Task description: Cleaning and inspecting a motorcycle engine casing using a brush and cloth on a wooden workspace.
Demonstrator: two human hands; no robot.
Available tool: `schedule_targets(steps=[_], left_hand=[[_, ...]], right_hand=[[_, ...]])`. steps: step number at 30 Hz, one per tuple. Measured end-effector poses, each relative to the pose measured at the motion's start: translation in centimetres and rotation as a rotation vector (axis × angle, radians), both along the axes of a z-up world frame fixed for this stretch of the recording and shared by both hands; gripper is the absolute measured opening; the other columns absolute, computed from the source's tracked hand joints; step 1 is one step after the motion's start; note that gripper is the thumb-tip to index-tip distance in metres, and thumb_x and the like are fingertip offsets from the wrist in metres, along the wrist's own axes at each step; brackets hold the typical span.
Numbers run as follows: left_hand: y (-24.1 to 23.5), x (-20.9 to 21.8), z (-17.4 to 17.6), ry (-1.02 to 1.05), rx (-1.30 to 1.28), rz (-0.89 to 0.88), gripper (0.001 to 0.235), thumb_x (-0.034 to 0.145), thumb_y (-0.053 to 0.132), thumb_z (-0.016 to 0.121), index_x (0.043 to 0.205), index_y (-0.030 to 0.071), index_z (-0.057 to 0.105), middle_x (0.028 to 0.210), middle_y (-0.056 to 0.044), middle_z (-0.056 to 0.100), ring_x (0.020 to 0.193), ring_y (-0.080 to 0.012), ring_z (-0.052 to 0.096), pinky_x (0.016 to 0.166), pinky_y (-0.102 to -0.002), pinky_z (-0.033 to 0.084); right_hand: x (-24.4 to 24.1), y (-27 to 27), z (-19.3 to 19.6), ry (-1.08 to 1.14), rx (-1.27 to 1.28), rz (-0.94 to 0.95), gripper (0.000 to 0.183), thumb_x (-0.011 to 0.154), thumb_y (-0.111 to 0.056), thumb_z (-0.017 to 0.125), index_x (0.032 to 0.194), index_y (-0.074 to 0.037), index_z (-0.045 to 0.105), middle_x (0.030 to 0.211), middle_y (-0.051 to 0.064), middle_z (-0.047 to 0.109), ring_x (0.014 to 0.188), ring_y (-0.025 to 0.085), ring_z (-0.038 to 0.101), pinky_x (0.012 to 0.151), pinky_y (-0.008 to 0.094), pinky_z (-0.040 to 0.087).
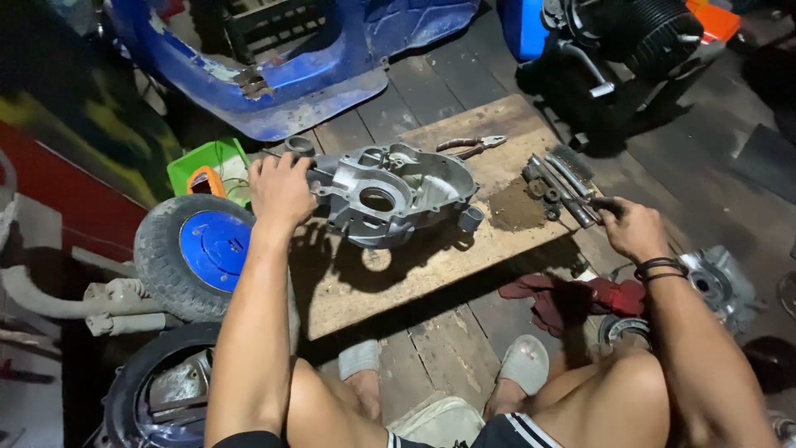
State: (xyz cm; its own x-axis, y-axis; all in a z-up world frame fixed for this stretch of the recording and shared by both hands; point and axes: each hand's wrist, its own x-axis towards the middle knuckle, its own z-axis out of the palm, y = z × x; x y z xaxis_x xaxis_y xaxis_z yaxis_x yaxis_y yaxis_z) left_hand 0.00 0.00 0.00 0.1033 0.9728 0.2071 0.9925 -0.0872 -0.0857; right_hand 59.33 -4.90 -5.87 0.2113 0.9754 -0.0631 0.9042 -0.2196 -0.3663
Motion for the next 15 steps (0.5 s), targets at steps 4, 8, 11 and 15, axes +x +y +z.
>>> schedule_targets(steps=[4, 8, 11, 15], left_hand=[[-0.1, 0.0, 0.2, -0.005, -0.052, 0.026, 0.051, 0.089, 0.027, 0.066, 0.139, 0.018, 0.063, 0.127, -0.012, 0.065, 0.120, -0.0398, 0.055, 0.108, -0.053, 0.032], [-0.1, -0.4, -0.7, -0.005, -0.009, -0.007, 0.052, 0.087, 0.027, 0.067, 0.138, 0.017, 0.064, 0.124, -0.013, 0.065, 0.117, -0.0403, 0.055, 0.107, -0.055, 0.032], [0.0, -0.3, -0.6, -0.013, 0.008, -0.018, 0.051, 0.088, 0.028, 0.069, 0.137, 0.016, 0.064, 0.124, -0.013, 0.065, 0.117, -0.0412, 0.055, 0.108, -0.056, 0.033], [-0.1, -0.2, -0.3, -0.007, 0.017, -0.015, 0.048, 0.094, 0.041, 0.068, 0.136, 0.017, 0.065, 0.122, -0.013, 0.065, 0.116, -0.0402, 0.056, 0.106, -0.054, 0.033]], right_hand=[[-0.9, 0.6, -0.5, -0.058, -0.018, 0.023, 0.033, 0.106, -0.028, 0.057, 0.136, -0.023, 0.071, 0.112, 0.021, 0.077, 0.090, 0.040, 0.072, 0.077, 0.052, 0.059], [-1.6, 0.7, -0.6, -0.081, -0.039, 0.076, 0.033, 0.105, -0.032, 0.057, 0.133, -0.024, 0.072, 0.110, 0.020, 0.077, 0.087, 0.039, 0.073, 0.074, 0.051, 0.060], [-2.1, 0.7, -0.4, -0.089, -0.041, 0.101, 0.031, 0.105, -0.037, 0.059, 0.129, -0.025, 0.073, 0.111, 0.016, 0.078, 0.095, 0.036, 0.074, 0.083, 0.050, 0.061], [-1.5, 0.9, -1.3, -0.137, -0.051, 0.101, 0.036, 0.103, -0.039, 0.060, 0.132, -0.023, 0.072, 0.114, 0.019, 0.077, 0.100, 0.040, 0.073, 0.082, 0.053, 0.061]])
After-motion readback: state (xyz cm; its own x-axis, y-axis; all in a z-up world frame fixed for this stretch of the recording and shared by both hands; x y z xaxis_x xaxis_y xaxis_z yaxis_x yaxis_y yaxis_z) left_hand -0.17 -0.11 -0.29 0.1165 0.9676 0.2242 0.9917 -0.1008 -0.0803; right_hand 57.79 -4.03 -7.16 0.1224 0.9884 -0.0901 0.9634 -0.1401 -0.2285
